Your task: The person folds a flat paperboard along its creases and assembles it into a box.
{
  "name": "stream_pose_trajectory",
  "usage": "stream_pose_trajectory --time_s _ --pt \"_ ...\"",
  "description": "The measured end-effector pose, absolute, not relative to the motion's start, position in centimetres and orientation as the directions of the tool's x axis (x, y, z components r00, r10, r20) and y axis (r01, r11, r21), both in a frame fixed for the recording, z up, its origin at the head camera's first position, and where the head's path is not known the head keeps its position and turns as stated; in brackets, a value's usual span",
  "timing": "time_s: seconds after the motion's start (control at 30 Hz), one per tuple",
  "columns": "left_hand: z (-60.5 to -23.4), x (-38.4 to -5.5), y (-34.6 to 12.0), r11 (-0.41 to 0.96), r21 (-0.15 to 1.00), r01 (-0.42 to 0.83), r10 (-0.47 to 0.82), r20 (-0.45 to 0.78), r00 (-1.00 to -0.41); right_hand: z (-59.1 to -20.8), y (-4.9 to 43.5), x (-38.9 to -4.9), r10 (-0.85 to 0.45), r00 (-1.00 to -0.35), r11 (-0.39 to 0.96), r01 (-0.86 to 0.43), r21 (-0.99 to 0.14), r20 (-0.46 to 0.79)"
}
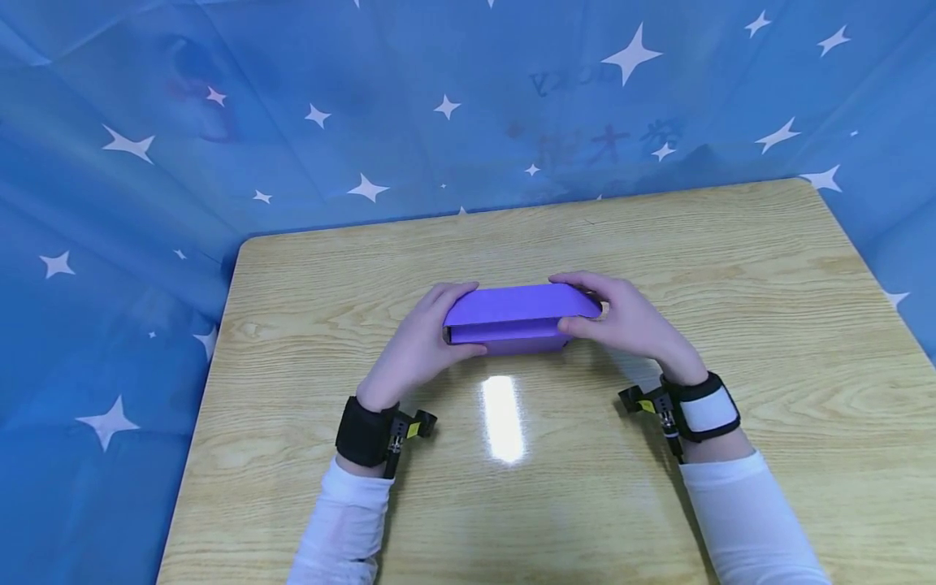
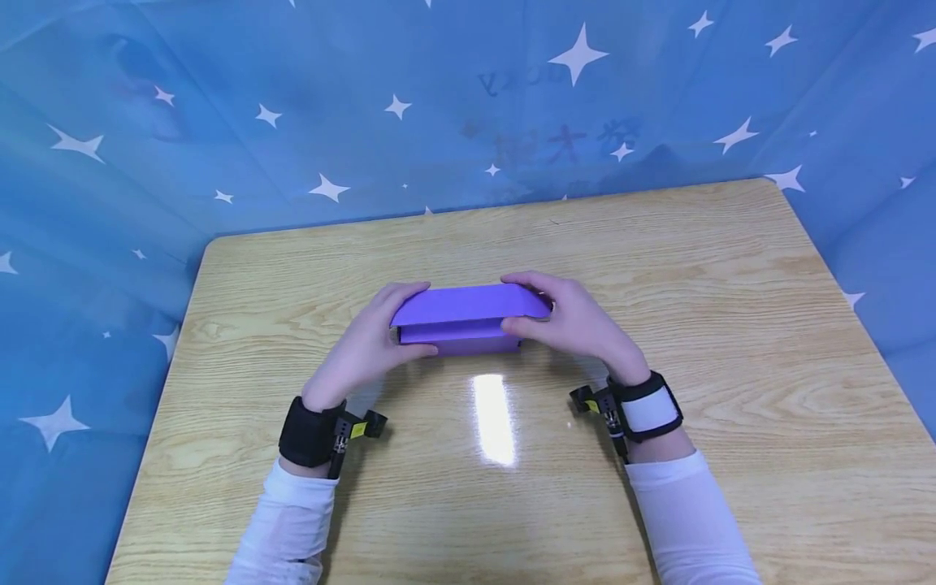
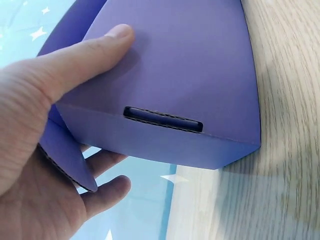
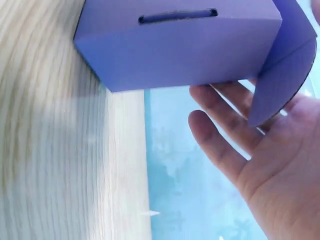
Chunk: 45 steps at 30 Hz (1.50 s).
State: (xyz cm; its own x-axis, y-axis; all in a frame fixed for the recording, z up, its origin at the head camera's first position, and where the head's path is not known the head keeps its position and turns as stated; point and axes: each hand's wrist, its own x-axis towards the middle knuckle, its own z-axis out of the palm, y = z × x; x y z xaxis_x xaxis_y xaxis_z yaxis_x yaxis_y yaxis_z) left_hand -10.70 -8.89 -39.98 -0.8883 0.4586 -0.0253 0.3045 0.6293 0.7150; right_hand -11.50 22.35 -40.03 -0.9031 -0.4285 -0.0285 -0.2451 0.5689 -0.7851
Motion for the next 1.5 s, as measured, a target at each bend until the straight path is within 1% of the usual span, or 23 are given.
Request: stream_pose_trajectory --time_s 0.17,0.33,0.47,0.67,0.87,1.07,1.3,1.5 --pt "-40.1 -10.9 -9.2 0.618 0.75 0.237 0.417 -0.057 -0.907 -40.3 22.1 -11.5 -0.436 -0.899 0.607 -0.253 -0.754 -0.049" --pt "-40.3 -11.1 -9.5 0.61 0.756 0.239 0.417 -0.049 -0.907 -40.1 21.8 -11.4 -0.409 -0.911 0.631 -0.235 -0.74 -0.059" --pt "-40.4 -11.1 -9.5 0.604 0.753 0.26 0.423 -0.027 -0.906 -40.2 21.8 -11.4 -0.405 -0.913 0.632 -0.249 -0.734 -0.04" --pt "-40.4 -11.1 -9.5 0.598 0.754 0.274 0.427 -0.011 -0.904 -40.0 21.7 -11.4 -0.407 -0.912 0.639 -0.25 -0.727 -0.045" --pt "-40.1 -11.0 -9.8 0.593 0.772 0.228 0.406 -0.042 -0.913 -39.3 21.8 -11.0 -0.402 -0.914 0.659 -0.243 -0.712 -0.059" --pt "-39.1 -10.8 -11.0 0.588 0.777 0.225 0.37 -0.012 -0.929 -38.1 22.3 -10.5 -0.378 -0.926 0.68 -0.282 -0.676 0.006" --pt "-38.0 -10.5 -12.2 0.592 0.776 0.216 0.322 0.018 -0.947 -36.4 23.3 -9.5 -0.33 -0.934 0.703 -0.342 -0.624 0.139" --pt "-37.7 -10.4 -12.3 0.578 0.798 0.171 0.274 0.007 -0.962 -35.9 23.4 -9.2 -0.313 -0.935 0.722 -0.35 -0.597 0.169"
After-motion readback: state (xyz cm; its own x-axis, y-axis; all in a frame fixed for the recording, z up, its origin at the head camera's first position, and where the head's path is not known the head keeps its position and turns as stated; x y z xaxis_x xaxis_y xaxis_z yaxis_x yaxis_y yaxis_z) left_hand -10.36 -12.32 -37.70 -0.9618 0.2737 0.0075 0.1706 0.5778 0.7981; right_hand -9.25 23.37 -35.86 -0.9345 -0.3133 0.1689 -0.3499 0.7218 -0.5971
